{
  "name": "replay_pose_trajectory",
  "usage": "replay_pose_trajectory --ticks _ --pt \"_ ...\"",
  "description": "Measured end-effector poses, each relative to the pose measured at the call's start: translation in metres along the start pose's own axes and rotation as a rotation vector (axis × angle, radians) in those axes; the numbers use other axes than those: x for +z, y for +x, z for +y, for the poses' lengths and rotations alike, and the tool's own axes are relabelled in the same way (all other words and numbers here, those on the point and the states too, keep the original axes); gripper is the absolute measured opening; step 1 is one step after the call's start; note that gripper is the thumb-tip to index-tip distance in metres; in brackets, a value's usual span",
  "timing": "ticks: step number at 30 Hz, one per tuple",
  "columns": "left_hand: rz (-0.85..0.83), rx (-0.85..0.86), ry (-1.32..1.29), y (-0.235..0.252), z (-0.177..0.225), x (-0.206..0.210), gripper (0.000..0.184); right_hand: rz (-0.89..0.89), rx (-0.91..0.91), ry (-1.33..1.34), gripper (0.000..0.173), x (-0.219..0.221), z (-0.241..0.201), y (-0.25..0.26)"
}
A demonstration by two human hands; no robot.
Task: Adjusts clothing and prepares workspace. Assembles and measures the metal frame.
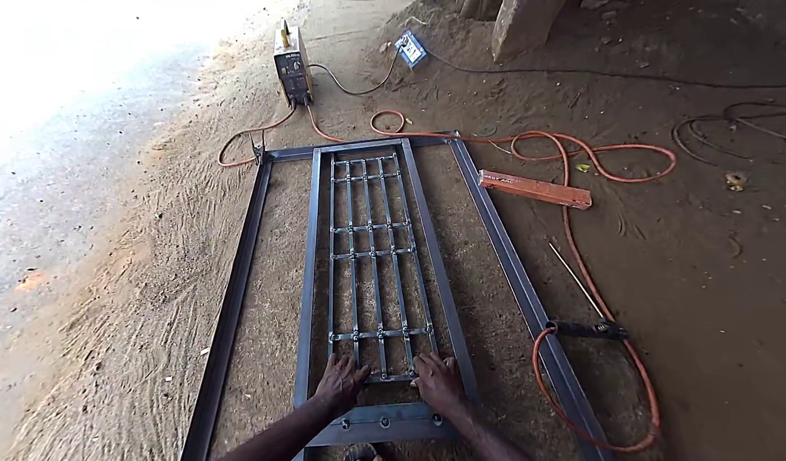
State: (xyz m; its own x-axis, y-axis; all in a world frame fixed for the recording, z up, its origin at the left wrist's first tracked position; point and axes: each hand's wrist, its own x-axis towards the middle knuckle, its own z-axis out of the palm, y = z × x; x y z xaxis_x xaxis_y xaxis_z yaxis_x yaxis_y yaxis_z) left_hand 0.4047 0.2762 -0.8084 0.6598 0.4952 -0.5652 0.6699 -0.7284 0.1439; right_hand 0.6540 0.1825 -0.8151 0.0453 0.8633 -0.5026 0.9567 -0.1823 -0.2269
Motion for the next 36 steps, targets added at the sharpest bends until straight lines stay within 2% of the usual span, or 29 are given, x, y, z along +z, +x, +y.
replay_pose_trajectory --ticks 9,16,19,22,25,27,29,30,32,35,36 --pt "0.085 -0.006 -0.001 -0.012 0.006 0.005 0.042 0.125 -0.028 0.029 0.033 0.012 0.007 -0.007" --pt "-0.037 -0.035 -0.16 -0.009 0.0 -0.015 0.047 0.151 -0.05 0.111 0.028 0.0 0.008 -0.011" --pt "-0.104 -0.026 -0.289 0.001 -0.009 -0.031 0.042 0.143 -0.065 0.152 0.027 -0.012 0.012 -0.01" --pt "-0.145 0.093 -0.346 0.01 -0.02 -0.005 0.036 0.161 -0.123 0.189 0.023 0.003 0.018 -0.014" --pt "-0.182 0.18 -0.4 0.019 -0.023 -0.013 0.031 0.231 -0.154 0.342 0.017 -0.018 0.028 -0.013" --pt "-0.246 0.148 -0.418 0.017 -0.019 -0.021 0.04 0.345 -0.099 0.494 0.019 -0.043 0.037 -0.028" --pt "-0.289 0.102 -0.4 0.02 -0.018 -0.027 0.049 0.43 0.03 0.533 0.023 -0.071 0.057 -0.053" --pt "-0.311 0.085 -0.381 0.019 -0.016 -0.029 0.054 0.422 0.121 0.499 0.025 -0.079 0.072 -0.071" --pt "-0.37 0.047 -0.327 0.019 -0.013 -0.04 0.067 0.3 0.243 0.368 0.028 -0.082 0.112 -0.111" --pt "-0.459 0.018 -0.287 0.021 -0.012 -0.05 0.075 0.003 0.268 0.071 0.029 -0.043 0.172 -0.185" --pt "-0.482 0.011 -0.31 0.022 -0.013 -0.05 0.075 -0.068 0.269 -0.022 0.039 -0.024 0.188 -0.211"
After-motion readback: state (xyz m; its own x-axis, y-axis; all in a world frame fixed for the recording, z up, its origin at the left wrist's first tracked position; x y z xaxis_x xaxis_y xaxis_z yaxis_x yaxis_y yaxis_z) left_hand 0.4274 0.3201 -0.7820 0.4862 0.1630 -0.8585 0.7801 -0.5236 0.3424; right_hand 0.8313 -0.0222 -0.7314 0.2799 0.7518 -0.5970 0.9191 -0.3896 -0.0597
